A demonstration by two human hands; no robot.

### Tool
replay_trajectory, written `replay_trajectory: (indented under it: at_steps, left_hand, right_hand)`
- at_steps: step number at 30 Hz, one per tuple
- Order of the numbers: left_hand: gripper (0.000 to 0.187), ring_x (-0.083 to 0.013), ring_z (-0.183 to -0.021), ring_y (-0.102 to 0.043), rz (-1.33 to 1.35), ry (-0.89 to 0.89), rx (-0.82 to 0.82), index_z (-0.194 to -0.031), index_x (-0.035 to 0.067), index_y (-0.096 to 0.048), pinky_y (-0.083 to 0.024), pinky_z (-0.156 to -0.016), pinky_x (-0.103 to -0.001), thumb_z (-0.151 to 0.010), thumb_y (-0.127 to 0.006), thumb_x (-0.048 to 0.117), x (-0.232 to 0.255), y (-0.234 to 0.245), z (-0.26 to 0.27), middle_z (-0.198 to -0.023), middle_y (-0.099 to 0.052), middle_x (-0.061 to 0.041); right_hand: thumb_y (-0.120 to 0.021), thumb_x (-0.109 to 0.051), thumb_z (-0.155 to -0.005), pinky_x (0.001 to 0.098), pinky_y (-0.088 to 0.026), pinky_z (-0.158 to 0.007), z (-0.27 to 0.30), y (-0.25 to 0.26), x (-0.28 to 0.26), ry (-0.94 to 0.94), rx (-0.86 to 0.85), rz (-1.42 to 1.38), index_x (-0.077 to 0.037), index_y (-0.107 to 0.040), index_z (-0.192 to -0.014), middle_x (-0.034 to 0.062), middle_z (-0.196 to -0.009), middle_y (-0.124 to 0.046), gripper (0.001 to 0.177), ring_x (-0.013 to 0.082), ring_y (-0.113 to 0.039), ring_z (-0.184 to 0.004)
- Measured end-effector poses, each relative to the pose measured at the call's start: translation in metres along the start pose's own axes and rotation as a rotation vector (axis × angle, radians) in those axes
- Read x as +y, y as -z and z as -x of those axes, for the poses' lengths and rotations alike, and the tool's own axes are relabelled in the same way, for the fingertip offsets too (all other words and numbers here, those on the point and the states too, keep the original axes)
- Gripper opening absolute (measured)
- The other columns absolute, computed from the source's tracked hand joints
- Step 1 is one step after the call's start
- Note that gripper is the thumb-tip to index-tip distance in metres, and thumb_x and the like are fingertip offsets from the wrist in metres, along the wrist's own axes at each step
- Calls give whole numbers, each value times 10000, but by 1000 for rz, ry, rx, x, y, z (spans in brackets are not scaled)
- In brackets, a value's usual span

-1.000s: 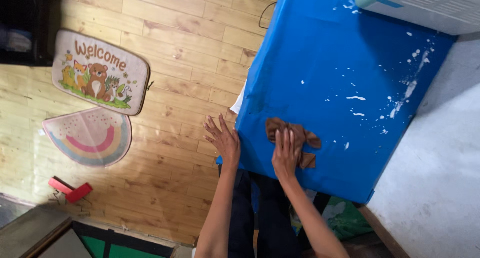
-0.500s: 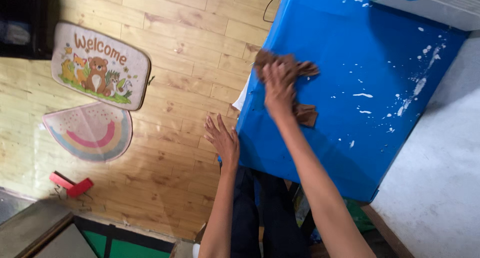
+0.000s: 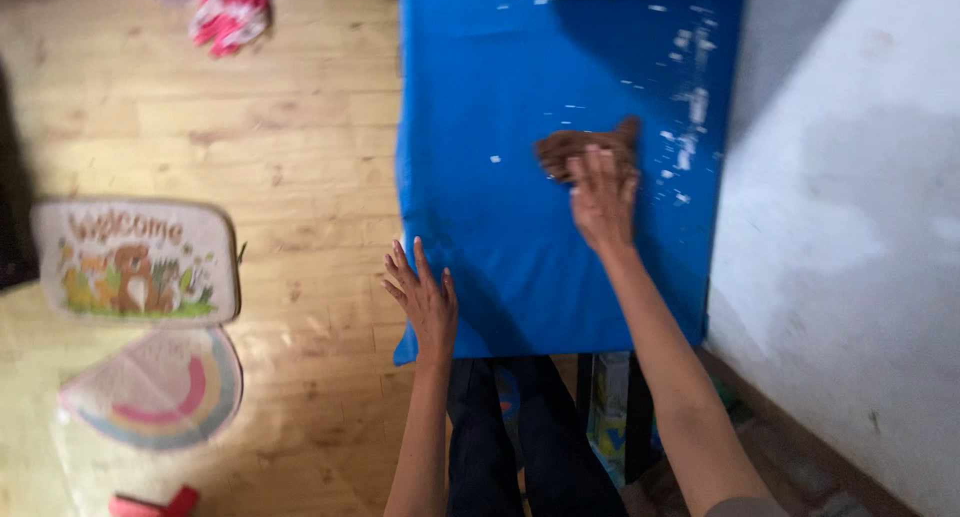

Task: The person wipes a blue table surface with a brown cloth, removing white residue. The person moves around the table to clean different sections, including the area under a white appliance.

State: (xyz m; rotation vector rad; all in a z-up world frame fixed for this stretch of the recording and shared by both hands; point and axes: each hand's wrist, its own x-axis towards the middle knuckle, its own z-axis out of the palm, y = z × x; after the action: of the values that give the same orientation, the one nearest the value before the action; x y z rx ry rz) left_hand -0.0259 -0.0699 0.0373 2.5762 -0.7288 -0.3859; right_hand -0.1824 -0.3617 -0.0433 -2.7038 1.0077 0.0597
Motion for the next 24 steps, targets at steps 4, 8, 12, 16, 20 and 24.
replay_trajectory:
  at_steps: [4,8,12,16,20,24]
  left_hand:
    - [684,-509,-1553,-118,-10,-74,-64,-1612,103,-289,-108,-1190,-726,-1011,-595,216,32,-6,-4,-1688,-164,-253]
    - [691,-492,-1561,-109,19,-158,-102,-1610,115,-296,-96,-1192,-724,-1005,-613,218,76,-19,3,-1684,-177,-238]
    - [688,-481,-1548,-92,42,-221,-175,-1600,120,-296,-71,-1180,-734,-1007,-617,254,128,-40,11,-1671,-166,-241]
    - [687,-474,-1566,-89,99,-325,-195,-1616,118,-279,-75,-1208,-719,-1022,-596,257,154,-53,24,-1691,-161,-231]
    - [669,-452,-1583,-101,17,-359,-217,-1625,139,-296,-71,-1220,-705,-1040,-607,231,159,-70,18,-1706,-171,-208]
    - [708,-461,-1567,-106,18,-351,-249,-1609,124,-309,-84,-1211,-699,-986,-629,232,158,-82,14,-1689,-179,-204]
  right_hand:
    - [-460,-245,-1105,654,-202,-1238,67,15,65,-314,116,2,-172,-393,-1607,158,-1694,-245,511,360,-201,-1574]
    - [-457,-227,-1114,558,-262,-1269,135,1,50,-586,272,-5,-177,-394,-1613,157,-1698,-274,505,365,-239,-1577]
    - [-502,-240,-1069,598,-270,-1230,148,-32,-50,-530,236,-78,-137,-360,-1605,163,-1681,-278,564,361,-236,-1562]
    - [-548,-253,-1024,638,-277,-1191,149,-33,-117,-229,70,-200,-97,-326,-1598,168,-1663,-282,634,357,-233,-1548]
    - [-593,-266,-979,678,-284,-1152,137,-27,-68,16,-34,-171,-57,-292,-1590,174,-1646,-286,712,353,-230,-1533]
    - [-588,-169,-998,694,-293,-1125,96,-19,14,-25,81,54,-183,-393,-1529,135,-1663,-306,565,343,-274,-1544]
